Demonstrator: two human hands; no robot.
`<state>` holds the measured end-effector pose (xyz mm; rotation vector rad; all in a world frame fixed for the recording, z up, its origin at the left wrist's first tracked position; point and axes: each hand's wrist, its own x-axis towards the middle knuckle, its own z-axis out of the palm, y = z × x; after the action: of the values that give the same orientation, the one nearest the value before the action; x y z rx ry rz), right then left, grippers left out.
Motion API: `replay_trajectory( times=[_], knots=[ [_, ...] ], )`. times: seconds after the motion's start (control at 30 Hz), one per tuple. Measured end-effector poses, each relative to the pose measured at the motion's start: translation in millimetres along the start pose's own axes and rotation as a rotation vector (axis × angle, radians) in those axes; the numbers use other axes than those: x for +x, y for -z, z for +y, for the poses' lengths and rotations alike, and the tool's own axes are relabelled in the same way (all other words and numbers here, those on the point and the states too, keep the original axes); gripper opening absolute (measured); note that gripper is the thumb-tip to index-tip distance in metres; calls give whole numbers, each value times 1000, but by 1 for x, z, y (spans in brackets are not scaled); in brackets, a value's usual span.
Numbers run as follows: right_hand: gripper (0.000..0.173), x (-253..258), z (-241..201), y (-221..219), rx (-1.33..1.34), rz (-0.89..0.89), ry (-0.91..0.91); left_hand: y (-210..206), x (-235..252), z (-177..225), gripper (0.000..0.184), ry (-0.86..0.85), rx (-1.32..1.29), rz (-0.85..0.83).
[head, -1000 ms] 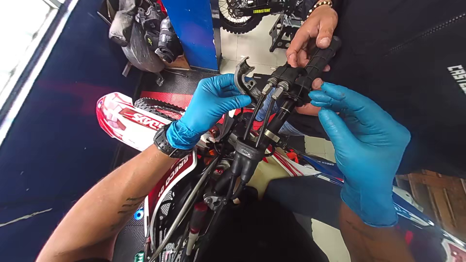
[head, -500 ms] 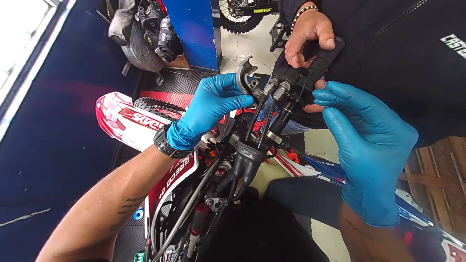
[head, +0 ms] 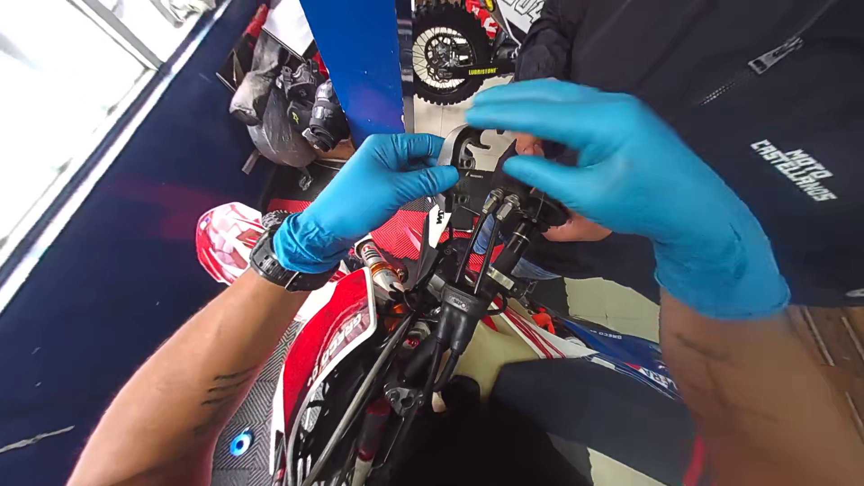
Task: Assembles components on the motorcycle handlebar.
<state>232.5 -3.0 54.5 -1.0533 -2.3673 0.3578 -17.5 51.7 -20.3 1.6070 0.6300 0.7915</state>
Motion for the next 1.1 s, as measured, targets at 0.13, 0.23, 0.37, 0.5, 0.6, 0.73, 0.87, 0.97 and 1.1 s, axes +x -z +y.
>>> replay_trajectory(
  times=[0.13, 0.23, 0.37, 0.5, 0.6, 0.73, 0.87, 0.97, 1.1],
  knots=[
    [40, 21, 4, -8, 79, -134, -1, 4, -2, -2, 20, 72, -170, -82],
    [32, 23, -2, -12, 69, -79, -108, 3, -4, -7, 28, 85, -238, -67],
    [29, 17, -7, -19, 33, -18, -317, 5, -8, -15, 51, -53, -138, -17],
    [22, 10, -8, -26, 162, 54, -430, -5, -8, -14, 72, -201, -101, 69],
    [25, 0, -8, -31, 361, 66, -486, -16, 0, -18, 53, -301, -122, 235],
    [29, -1, -3, -31, 495, -21, -557, -19, 19, -22, 27, -309, -122, 344],
    [28, -17, 10, -33, 585, -93, -599, -18, 30, -21, 19, -206, -119, 258],
    [32, 8, 9, -16, 438, -142, -613, -16, 34, -23, 14, -110, -90, 155],
    [50, 13, 17, -6, 246, -169, -521, -11, 39, -32, 13, -7, -6, -65]
  ],
)
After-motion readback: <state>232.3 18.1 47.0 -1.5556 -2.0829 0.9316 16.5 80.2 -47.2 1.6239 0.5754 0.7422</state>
